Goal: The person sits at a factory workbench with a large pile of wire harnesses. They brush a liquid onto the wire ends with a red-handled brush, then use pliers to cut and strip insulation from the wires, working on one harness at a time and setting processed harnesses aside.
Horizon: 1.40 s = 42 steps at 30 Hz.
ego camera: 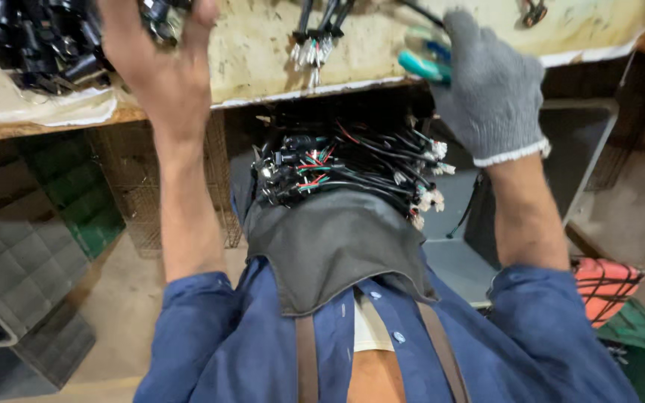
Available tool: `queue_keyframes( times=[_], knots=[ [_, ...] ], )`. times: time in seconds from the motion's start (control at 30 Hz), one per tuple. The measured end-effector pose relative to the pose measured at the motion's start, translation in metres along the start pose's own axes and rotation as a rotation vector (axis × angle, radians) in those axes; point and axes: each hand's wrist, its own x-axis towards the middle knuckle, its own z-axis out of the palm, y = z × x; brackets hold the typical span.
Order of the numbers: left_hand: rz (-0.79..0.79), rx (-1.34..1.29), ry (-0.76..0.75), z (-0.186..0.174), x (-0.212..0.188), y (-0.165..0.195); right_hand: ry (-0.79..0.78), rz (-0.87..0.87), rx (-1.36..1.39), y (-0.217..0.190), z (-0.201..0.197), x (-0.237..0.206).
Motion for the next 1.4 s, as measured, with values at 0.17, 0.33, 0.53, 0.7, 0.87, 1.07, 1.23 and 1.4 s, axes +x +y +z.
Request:
queue_keyframes(
  times=[0.17, 0.33, 0.53, 0.7, 0.87, 1.07, 1.23, 1.4],
  knots=[
    [-0.596, -0.902, -0.309, 0.017, -0.055, 0.061, 0.148, 0.003, 0.548, -0.007, -0.007, 0.028],
    [-0.609, -1.026, -0.511, 0.027, -0.07, 0.094, 0.115, 0.22, 1.063, -0.054, -0.022, -0.006],
    [-0.392, -0.688, -0.613, 0.016, -0.056, 0.107, 0.007, -0.531, 0.378, -0.07, -0.03, -0.002],
    [-0.542, -0.576, -0.649, 0.016, -0.067, 0.114, 0.007, 0.244, 0.918, -0.092, -0.021, -0.004],
    [-0.865, -0.728, -0.762, 0.015, -0.075, 0.114, 0.095, 0.071, 1.005, -0.087, 0.001, -0.034],
    [-0.495, -0.85, -0.629, 0.007, -0.069, 0.113, 0.268, 0.614, 1.608, -0.094, 0.006, -0.043],
    [-0.486, -0.743, -0.652, 0.004, -0.079, 0.104, 0.021, 0.675, 2.003, -0.11, 0.029, -0.029],
    [-0.397, -0.611, -0.626, 0.002, -0.084, 0.105, 0.394, 0.441, 1.271, -0.098, 0.045, 0.0]
  ],
)
